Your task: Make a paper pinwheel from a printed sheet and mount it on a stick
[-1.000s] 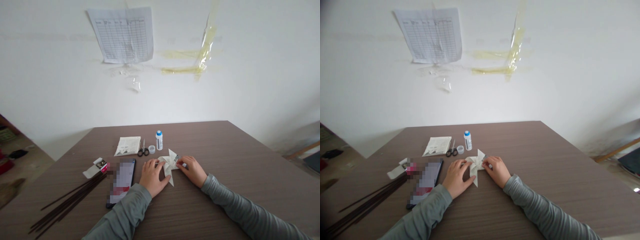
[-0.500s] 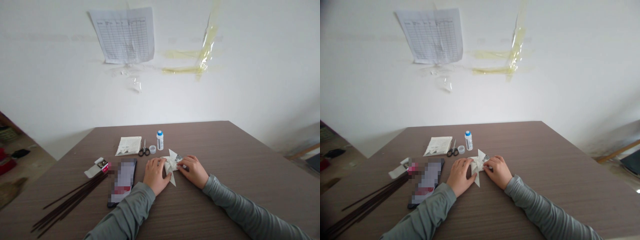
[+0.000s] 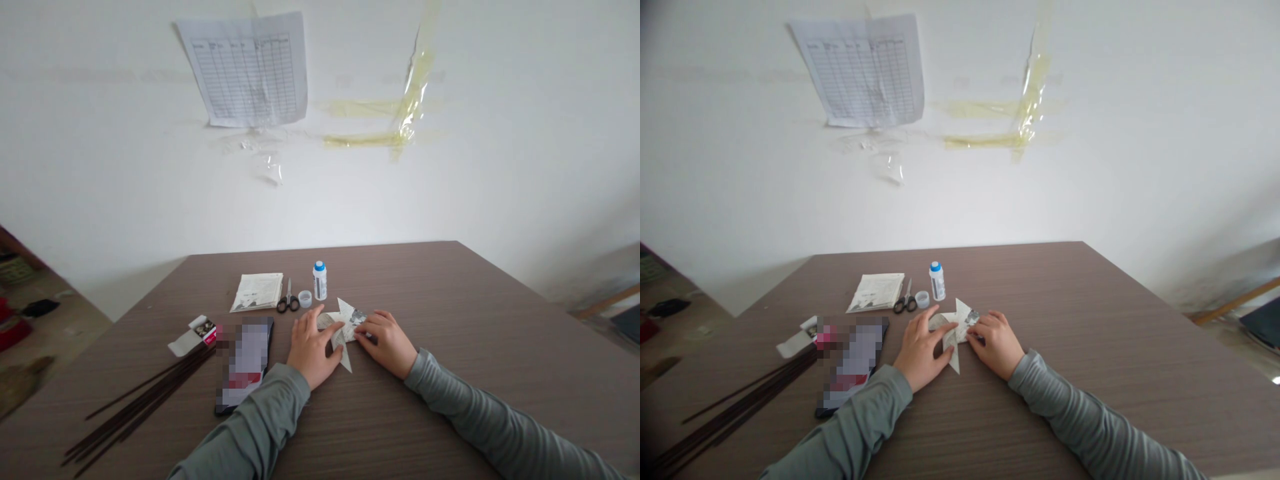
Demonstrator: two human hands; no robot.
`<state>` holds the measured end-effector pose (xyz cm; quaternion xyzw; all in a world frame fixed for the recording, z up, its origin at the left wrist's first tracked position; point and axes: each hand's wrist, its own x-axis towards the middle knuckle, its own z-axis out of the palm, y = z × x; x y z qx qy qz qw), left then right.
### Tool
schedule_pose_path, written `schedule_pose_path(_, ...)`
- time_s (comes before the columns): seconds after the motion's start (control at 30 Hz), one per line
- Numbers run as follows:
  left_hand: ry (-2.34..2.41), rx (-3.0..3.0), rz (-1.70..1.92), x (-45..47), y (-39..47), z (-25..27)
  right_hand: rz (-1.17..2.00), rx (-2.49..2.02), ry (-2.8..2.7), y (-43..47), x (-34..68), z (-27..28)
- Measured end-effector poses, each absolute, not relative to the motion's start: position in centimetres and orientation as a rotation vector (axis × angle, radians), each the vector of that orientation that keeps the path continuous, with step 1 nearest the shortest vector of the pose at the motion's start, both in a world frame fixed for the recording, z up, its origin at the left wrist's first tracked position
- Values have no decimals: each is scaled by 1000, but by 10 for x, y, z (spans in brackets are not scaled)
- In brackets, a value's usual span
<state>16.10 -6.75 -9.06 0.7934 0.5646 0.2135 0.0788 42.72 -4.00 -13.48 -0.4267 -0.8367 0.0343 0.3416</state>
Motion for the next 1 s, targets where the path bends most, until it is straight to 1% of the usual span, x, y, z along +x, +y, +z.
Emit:
schedule_pose_path(0.13,1697,2376,589,162,-69,-84,92,-1139,-2184,-41,427,-134)
schedule_pose_path(0.3,1745,2355,515,165,-73,-74,-2,-1105,-2176,-41,427,-135)
schedule_pose_path(0.57,1740,2332,485,167,-73,-69,-44,-1123,-2196,-41,428,-134)
schedule_pose_path(1.0,1771,2293,418,171,-75,-61,-11,-1151,-2217,-43,426,-128)
